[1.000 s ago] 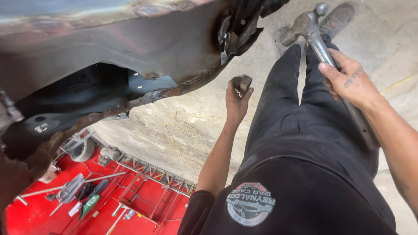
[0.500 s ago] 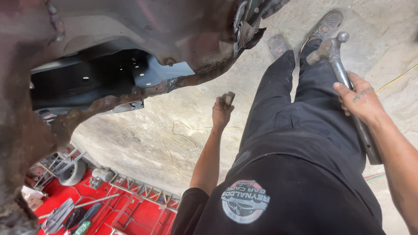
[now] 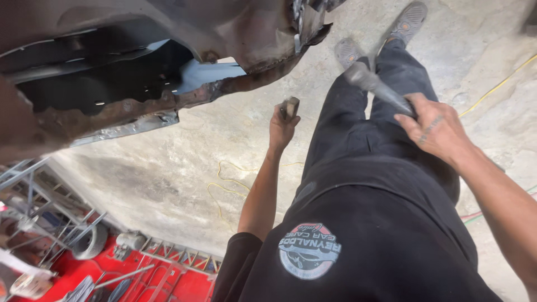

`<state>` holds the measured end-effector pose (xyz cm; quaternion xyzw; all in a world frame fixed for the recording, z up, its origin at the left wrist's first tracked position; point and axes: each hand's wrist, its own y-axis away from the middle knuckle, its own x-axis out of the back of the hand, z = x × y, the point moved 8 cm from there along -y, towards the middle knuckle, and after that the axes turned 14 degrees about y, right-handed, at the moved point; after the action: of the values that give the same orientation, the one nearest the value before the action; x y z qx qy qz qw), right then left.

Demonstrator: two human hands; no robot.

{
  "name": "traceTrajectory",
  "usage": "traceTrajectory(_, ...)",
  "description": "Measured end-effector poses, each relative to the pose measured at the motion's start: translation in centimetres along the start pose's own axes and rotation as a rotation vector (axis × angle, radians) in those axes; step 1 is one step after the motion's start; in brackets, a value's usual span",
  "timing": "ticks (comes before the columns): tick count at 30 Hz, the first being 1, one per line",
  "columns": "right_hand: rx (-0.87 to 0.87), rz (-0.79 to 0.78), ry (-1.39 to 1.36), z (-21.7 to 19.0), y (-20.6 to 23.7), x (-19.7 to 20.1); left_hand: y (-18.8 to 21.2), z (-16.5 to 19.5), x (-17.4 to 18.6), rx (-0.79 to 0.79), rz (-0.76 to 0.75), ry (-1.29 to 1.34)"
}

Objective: The person uses a welding torch to heat and weld sections of a car frame, then uses a hammer and chisel to shape and remove material from the metal. The person alternates between welding and hammering to repair the frame.

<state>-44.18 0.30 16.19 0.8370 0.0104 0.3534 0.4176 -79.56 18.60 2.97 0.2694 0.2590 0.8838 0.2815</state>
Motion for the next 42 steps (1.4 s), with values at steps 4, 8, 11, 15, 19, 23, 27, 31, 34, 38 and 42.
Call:
traceTrajectory(4, 0.108, 0.076, 0.149, -1.8, 0.4, 0.9, -0.6, -0.7, -0.4, -0.086, -0.061, 0.198)
traceTrajectory(8, 0.020, 0.038, 0.032, -0.5, 1.3, 1.0, -0.4, -2.8, -0.2, -0.030, -0.037, 0.122)
traceTrajectory(11, -0.099, -0.078, 0.024, 1.8, 2.1, 0.9, 0.3, -3.7, 0.2, 0.030, 0.062, 0.012)
traceTrajectory(15, -0.171, -0.118, 0.036, 5.9, 2.2, 2.7, 1.3, -2.2, -1.3, 0.015, 0.133, -0.145)
traceTrajectory(19, -0.189, -0.093, 0.009, 12.3, 2.3, 5.0, 1.5, 1.3, -6.0, 0.041, 0.152, -0.236)
traceTrajectory(23, -0.175, -0.026, -0.092, 19.7, 2.1, 7.2, 1.1, 8.8, -13.2, -0.085, 0.167, -0.163)
traceTrajectory(27, -0.248, 0.072, -0.075, 27.0, 2.0, 10.9, 0.3, 18.5, -21.2, -0.262, 0.061, -0.138)
traceTrajectory(31, -0.333, 0.046, -0.151, 30.5, 1.5, 13.6, 1.7, 27.5, -24.3, -0.411, 0.077, -0.172)
traceTrajectory(34, -0.418, 0.091, -0.380, 30.9, 0.9, 15.4, 1.8, 33.3, -25.2, -0.503, 0.062, -0.145)
traceTrajectory(38, -0.463, 0.196, -0.559, 28.8, -0.1, 17.9, 0.1, 38.6, -26.0, -0.576, -0.009, -0.157)
traceTrajectory(42, -0.416, 0.302, -0.619, 24.5, 0.2, 21.5, -2.9, 42.4, -25.9, -0.673, -0.049, -0.120)
